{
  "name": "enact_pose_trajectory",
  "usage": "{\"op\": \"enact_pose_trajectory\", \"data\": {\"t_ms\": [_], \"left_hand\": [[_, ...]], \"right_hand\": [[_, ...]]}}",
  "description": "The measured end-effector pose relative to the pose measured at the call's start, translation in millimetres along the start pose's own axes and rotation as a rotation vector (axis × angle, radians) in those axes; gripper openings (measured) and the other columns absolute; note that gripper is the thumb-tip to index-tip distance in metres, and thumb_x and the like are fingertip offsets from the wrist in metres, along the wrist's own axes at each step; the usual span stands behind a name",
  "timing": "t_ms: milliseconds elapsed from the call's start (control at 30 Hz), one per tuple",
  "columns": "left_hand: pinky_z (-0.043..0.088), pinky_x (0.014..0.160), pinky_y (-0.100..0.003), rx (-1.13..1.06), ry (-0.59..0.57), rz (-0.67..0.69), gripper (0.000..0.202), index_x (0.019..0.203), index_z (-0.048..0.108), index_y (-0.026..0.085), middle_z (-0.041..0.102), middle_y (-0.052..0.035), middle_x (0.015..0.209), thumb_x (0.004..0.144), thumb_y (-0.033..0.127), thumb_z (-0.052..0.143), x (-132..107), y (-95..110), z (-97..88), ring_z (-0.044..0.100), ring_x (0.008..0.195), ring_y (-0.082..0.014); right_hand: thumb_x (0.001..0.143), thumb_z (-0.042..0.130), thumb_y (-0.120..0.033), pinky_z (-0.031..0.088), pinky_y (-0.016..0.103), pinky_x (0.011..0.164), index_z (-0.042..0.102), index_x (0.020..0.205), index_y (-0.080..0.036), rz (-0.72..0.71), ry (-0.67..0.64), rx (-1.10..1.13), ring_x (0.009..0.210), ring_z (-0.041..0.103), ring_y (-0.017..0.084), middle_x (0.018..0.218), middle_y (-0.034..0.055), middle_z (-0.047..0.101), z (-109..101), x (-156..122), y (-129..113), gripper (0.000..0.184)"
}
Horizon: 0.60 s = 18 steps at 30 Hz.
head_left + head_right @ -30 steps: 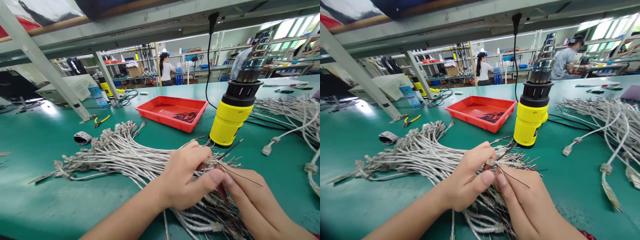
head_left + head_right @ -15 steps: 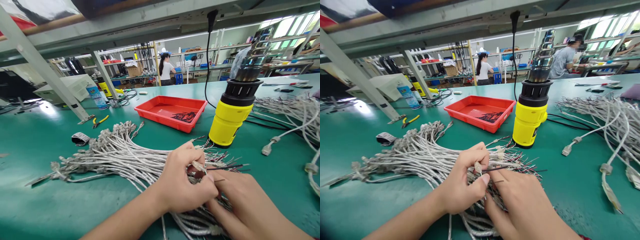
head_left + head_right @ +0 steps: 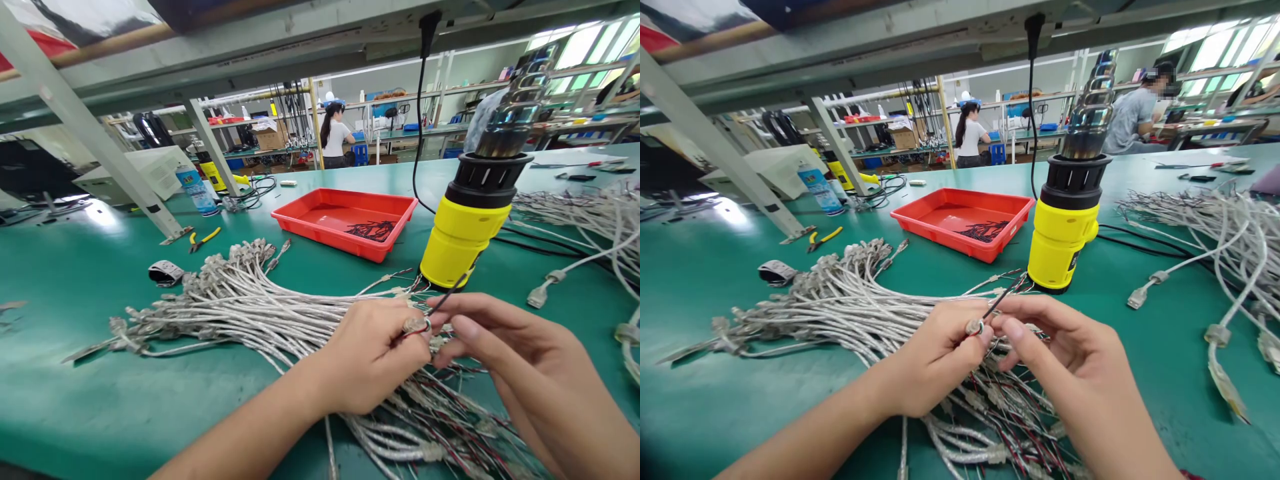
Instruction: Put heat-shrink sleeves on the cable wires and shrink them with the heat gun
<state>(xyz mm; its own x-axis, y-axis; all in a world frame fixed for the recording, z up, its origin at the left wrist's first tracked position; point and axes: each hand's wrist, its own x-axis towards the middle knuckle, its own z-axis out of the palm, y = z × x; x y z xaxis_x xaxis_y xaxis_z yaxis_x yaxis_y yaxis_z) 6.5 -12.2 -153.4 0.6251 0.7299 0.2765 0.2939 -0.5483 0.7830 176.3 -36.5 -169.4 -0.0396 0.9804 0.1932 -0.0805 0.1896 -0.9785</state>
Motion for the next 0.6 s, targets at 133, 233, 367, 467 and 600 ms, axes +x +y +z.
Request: {"op": "enact_pose_trajectory", "data": {"t_ms": [133,233,367,467,600], "left_hand": [[0.032,0.069,-0.026,0.057,-0.060,0.035,0.024,0.066,0.038,0.017,0.044,0.0002,0.070,0.090,0.019,0.040,0.9,0.4,-1.3,0.041,0.071,-0.0133],[0.034,0.071,-0.025,0.113,-0.081,0.043,0.024,0.066,0.037,0.017,0.045,-0.0002,0.071,0.090,0.020,0.041,1.1,-0.9,-0.5,0.042,0.071,-0.0137],[0.034,0.068,-0.026,0.169,-0.100,0.046,0.023,0.068,0.038,0.017,0.044,-0.0001,0.070,0.091,0.022,0.040,1.0,-3.7,1.2,0.042,0.070,-0.0139],[0.033,0.066,-0.026,0.176,-0.116,0.036,0.024,0.067,0.036,0.018,0.042,0.0001,0.067,0.090,0.023,0.040,1.2,-4.7,1.7,0.040,0.068,-0.0140],[0.034,0.068,-0.025,0.163,-0.112,0.016,0.021,0.068,0.035,0.018,0.045,-0.0001,0.071,0.088,0.020,0.041,1.5,-4.5,1.8,0.041,0.069,-0.0135]], "right_hand": [[0.077,0.075,-0.039,0.059,0.020,0.057,0.075,0.084,-0.030,-0.023,-0.040,0.049,0.065,0.067,0.016,0.084,0.0024,0.072,-0.1,2.1,-2.0,0.011],[0.078,0.073,-0.039,0.059,0.018,0.060,0.075,0.082,-0.031,-0.030,-0.065,0.018,0.067,0.067,0.015,0.080,0.0017,0.071,1.5,2.7,-4.5,0.009],[0.077,0.074,-0.042,0.058,0.018,0.059,0.074,0.075,-0.029,-0.058,-0.063,-0.042,0.067,0.066,0.016,0.073,0.0023,0.068,3.8,3.1,-7.9,0.013],[0.075,0.075,-0.044,0.058,0.018,0.060,0.074,0.072,-0.028,-0.063,-0.058,-0.099,0.067,0.064,0.016,0.072,0.0024,0.068,3.8,3.2,-9.2,0.017],[0.077,0.072,-0.046,0.058,0.017,0.063,0.073,0.072,-0.027,-0.041,-0.074,-0.132,0.070,0.064,0.016,0.074,0.0023,0.068,2.8,3.1,-8.5,0.019]]}}
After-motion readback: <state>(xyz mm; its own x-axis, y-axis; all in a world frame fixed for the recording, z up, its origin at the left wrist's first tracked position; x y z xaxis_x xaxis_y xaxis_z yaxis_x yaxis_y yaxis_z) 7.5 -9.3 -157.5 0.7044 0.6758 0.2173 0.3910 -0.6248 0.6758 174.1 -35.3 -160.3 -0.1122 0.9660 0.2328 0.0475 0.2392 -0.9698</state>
